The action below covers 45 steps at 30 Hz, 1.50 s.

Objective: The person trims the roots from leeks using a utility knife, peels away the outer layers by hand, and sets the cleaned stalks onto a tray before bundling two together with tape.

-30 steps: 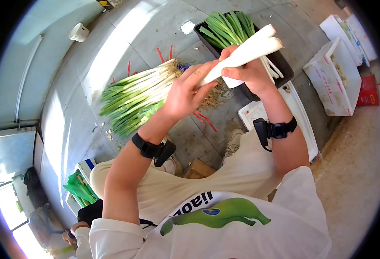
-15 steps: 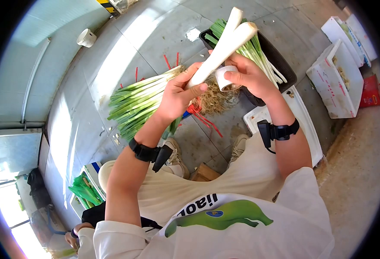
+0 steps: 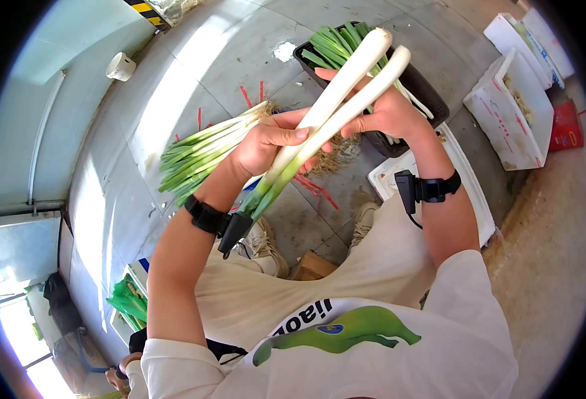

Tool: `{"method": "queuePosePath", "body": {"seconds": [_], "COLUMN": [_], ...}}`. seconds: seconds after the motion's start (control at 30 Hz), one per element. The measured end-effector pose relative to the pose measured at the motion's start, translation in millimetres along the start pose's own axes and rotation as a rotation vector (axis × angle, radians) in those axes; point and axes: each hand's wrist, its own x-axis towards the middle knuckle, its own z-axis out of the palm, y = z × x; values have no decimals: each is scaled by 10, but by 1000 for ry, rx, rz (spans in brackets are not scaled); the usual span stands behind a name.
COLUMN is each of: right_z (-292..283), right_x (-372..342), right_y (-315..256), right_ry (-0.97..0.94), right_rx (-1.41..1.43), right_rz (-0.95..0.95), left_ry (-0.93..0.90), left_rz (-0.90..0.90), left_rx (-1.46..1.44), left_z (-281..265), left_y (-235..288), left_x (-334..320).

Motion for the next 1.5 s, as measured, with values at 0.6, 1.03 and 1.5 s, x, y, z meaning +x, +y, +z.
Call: {"method": "queuePosePath", "body": {"seconds": [0.6,1.03,1.5], "right_z": [87,176,70], "right_x": [-25,44,29], "right_y": [269,162,51], "right_ry": [-128,103,-46], "right_rx": [98,329,22], "right_rz": [97,73,111], "left_ry": [63,680,566], "left_rz": [-130,720,661], "left_rx": [160,1325,931], "left_z": [-170,237,210], "left_y": [-138,-436,-468], "left_x": [7,84,0]}}
